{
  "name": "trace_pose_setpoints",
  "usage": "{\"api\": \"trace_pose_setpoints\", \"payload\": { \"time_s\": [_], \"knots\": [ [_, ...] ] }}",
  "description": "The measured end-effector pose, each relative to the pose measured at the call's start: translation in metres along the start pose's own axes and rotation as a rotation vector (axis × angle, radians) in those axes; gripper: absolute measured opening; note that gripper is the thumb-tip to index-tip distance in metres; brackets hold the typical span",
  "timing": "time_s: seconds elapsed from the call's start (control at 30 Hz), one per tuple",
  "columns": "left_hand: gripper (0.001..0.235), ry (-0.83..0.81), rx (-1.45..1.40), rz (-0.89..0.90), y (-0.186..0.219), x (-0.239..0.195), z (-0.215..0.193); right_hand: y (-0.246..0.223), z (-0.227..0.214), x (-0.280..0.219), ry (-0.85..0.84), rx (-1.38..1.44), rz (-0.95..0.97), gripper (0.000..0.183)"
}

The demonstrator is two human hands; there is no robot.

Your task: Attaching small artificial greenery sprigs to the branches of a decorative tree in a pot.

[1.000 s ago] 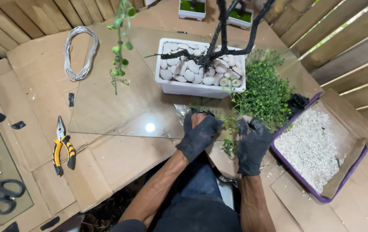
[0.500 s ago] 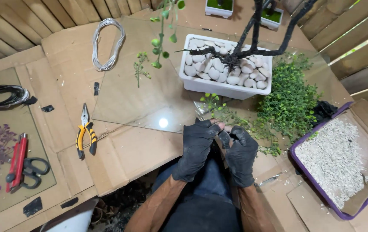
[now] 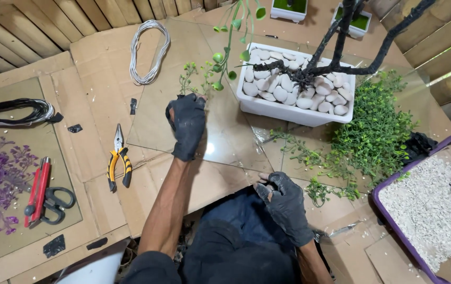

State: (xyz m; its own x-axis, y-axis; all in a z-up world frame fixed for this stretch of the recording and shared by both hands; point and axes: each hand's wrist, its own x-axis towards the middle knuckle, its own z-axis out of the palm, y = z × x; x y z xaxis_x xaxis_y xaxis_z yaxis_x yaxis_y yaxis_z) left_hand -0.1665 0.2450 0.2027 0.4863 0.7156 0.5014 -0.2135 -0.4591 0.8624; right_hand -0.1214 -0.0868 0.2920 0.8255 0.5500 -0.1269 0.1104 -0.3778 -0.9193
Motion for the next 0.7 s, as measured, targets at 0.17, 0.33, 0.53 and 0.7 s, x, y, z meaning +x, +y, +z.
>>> {"api": "trace_pose_setpoints", "payload": {
  "time_s": [0.17,0.33,0.53,0.7],
  "knots": [
    [0.016,0.240,-0.064,-0.006,-0.019,0.018,-0.002,0.028,-0.007,0.007,-0.015,-0.273,-0.417,0.027],
    [0.026,0.132,-0.890,0.006,-0.140,0.004,-0.014,0.031,-0.008,0.009,-0.034,-0.246,-0.375,0.024],
    [0.035,-0.009,-0.516,0.021,-0.089,0.004,-0.012,0.016,-0.005,0.007,-0.065,-0.201,-0.422,0.020],
    [0.035,0.087,-0.159,0.070,-0.045,0.006,-0.007,0.010,-0.004,0.009,-0.078,-0.174,-0.382,0.018]
  ]
}}
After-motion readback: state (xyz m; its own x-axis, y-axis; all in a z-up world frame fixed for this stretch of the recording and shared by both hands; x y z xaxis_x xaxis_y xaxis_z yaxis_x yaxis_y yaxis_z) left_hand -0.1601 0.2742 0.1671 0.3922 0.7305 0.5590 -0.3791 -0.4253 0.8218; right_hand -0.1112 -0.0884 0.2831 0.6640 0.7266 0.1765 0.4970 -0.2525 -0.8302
